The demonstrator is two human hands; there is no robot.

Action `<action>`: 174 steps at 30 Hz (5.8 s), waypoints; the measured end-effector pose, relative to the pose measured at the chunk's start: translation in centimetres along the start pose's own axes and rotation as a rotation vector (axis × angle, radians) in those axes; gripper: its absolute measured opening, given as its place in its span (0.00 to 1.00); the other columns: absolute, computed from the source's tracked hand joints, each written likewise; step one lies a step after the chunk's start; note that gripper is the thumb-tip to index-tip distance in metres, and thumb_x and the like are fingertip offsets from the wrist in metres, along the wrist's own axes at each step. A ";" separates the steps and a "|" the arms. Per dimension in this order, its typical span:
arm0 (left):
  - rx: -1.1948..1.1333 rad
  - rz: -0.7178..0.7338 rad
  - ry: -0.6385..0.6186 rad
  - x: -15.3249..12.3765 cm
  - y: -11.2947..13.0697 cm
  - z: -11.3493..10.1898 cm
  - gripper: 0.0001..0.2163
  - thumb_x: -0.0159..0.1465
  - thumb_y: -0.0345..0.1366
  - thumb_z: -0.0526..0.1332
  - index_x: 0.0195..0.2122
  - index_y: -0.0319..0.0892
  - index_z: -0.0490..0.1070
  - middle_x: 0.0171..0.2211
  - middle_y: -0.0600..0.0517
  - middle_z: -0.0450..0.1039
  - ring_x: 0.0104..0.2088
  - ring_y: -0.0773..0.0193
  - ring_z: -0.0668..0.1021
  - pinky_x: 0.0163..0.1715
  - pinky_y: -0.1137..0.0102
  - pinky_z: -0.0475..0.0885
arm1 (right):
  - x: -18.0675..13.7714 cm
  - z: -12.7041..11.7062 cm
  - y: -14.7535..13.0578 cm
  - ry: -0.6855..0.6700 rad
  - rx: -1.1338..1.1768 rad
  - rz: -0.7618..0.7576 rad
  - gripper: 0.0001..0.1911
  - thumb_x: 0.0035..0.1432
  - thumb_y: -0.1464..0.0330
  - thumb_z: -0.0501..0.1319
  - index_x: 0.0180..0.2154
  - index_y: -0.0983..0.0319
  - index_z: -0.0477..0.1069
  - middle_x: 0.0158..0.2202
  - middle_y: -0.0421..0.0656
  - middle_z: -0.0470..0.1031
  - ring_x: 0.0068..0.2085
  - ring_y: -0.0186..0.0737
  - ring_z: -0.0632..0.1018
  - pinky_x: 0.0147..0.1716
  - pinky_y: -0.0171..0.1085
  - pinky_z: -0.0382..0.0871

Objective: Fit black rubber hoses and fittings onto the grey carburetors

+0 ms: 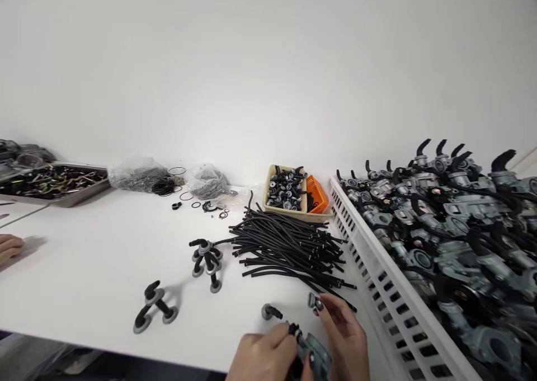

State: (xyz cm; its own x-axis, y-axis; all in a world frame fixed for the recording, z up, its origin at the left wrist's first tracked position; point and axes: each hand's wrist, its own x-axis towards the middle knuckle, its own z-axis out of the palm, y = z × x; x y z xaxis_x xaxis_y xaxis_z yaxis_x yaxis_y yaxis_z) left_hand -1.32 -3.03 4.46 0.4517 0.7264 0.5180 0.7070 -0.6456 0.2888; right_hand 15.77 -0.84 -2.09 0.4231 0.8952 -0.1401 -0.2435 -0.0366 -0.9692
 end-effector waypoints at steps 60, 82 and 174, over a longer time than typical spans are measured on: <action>-0.601 -0.560 -0.081 2.6 -2.6 5.2 0.41 0.49 0.34 0.69 0.64 0.54 0.55 0.56 0.51 0.65 0.59 0.54 0.66 0.60 0.58 0.63 | -0.1 3.8 -1.3 0.158 0.448 0.013 0.21 0.44 0.58 0.74 0.40 0.58 0.77 0.35 0.40 0.81 0.37 0.44 0.82 0.38 0.41 0.77; -0.602 -0.549 -0.072 2.3 -2.6 5.4 0.42 0.48 0.33 0.71 0.64 0.53 0.55 0.54 0.50 0.68 0.56 0.53 0.67 0.58 0.57 0.64 | -0.2 3.5 -1.1 0.255 0.459 0.064 0.24 0.36 0.60 0.77 0.38 0.61 0.80 0.35 0.42 0.83 0.37 0.44 0.82 0.36 0.39 0.78; -0.564 -0.514 -0.077 2.1 -2.7 5.6 0.42 0.48 0.33 0.72 0.63 0.51 0.55 0.50 0.51 0.70 0.51 0.53 0.68 0.53 0.58 0.67 | 0.0 2.4 -1.1 0.083 0.299 0.054 0.21 0.35 0.59 0.77 0.32 0.60 0.77 0.31 0.41 0.80 0.36 0.40 0.79 0.37 0.35 0.73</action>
State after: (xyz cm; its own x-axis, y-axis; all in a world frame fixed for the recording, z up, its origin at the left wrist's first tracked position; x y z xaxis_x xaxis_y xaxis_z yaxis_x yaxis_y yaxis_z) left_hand 0.77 1.63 0.24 0.1930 0.9687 0.1558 0.4632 -0.2300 0.8559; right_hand 13.98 0.26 -0.53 0.4695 0.8556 -0.2182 -0.5080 0.0597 -0.8593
